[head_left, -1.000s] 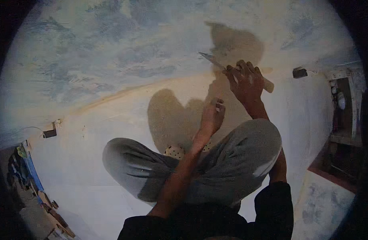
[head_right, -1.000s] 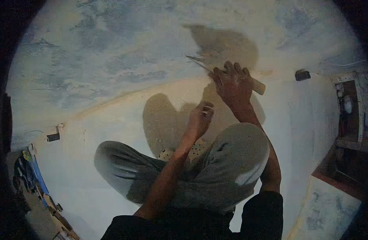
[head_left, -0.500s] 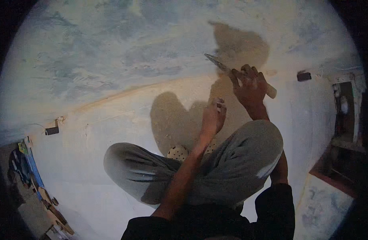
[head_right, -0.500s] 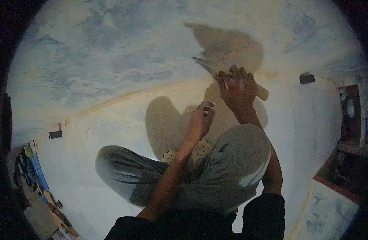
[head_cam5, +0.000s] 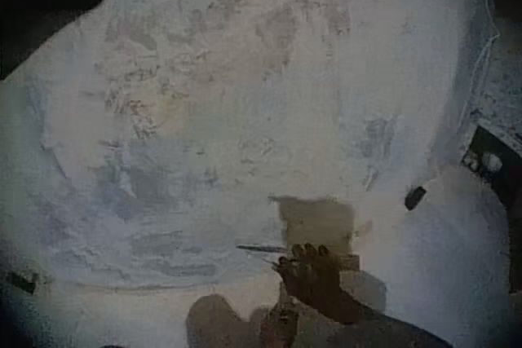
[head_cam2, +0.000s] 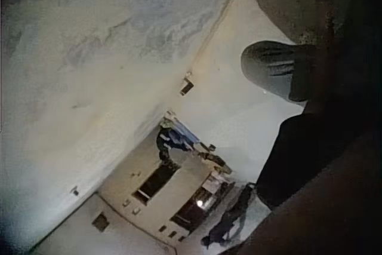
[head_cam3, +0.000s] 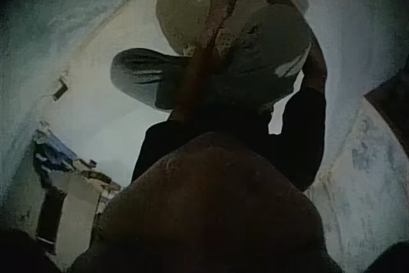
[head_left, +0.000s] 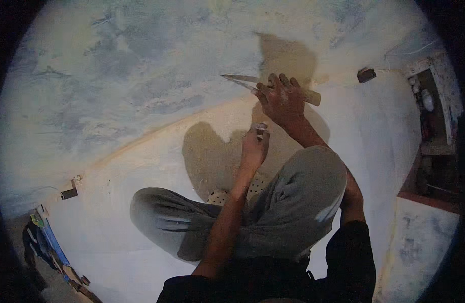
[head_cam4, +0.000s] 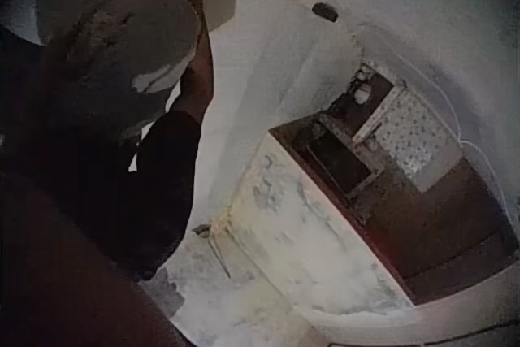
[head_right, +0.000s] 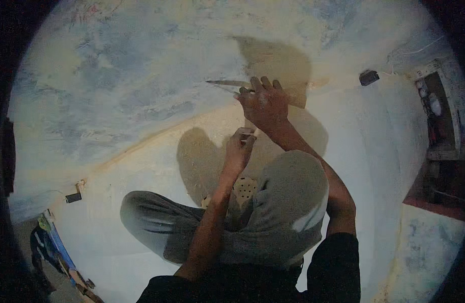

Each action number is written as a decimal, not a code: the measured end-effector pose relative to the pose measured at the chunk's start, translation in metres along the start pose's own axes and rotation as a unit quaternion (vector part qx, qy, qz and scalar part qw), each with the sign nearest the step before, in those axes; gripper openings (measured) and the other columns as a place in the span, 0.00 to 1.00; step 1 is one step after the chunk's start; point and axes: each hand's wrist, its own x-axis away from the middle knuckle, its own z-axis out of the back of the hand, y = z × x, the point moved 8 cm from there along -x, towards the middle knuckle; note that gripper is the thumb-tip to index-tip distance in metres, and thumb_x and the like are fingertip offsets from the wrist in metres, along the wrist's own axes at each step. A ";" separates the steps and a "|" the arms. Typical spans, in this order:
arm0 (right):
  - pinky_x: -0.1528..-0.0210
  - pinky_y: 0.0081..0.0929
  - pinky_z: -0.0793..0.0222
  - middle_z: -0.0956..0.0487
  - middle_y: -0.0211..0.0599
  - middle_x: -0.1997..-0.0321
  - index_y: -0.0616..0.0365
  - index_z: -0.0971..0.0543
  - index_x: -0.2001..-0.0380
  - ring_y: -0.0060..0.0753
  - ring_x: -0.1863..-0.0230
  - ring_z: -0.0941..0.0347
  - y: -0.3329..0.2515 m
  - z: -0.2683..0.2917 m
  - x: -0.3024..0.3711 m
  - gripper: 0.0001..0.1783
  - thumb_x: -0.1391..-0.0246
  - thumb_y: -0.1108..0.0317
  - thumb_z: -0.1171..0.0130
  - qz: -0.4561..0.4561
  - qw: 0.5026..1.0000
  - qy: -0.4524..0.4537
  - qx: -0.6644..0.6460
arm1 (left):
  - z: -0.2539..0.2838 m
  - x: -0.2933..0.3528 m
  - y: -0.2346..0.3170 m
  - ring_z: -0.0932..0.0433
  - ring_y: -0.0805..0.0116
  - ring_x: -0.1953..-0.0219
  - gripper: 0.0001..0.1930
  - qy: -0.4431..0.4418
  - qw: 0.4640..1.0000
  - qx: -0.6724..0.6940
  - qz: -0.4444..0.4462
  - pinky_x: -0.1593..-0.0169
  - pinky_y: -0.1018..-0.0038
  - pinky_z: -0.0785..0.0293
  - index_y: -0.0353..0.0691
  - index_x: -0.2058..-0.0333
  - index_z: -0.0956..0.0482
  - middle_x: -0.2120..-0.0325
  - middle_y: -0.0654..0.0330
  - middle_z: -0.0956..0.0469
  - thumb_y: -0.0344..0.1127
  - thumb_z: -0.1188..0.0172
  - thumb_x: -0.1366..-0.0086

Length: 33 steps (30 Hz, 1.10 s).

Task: The person scrapes a trowel with another trowel, scrapes the wall using the trowel, and then scrapes the two trowels together.

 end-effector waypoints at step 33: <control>0.59 0.46 0.27 0.21 0.50 0.58 0.48 0.19 0.64 0.50 0.59 0.22 0.001 0.002 0.015 0.13 0.52 0.55 0.35 0.030 0.993 0.104 0.041 | -0.005 -0.003 0.005 0.20 0.59 0.60 0.14 -0.007 0.999 -0.048 0.010 0.56 0.63 0.25 0.32 0.53 0.28 0.59 0.45 0.22 0.35 0.49 0.33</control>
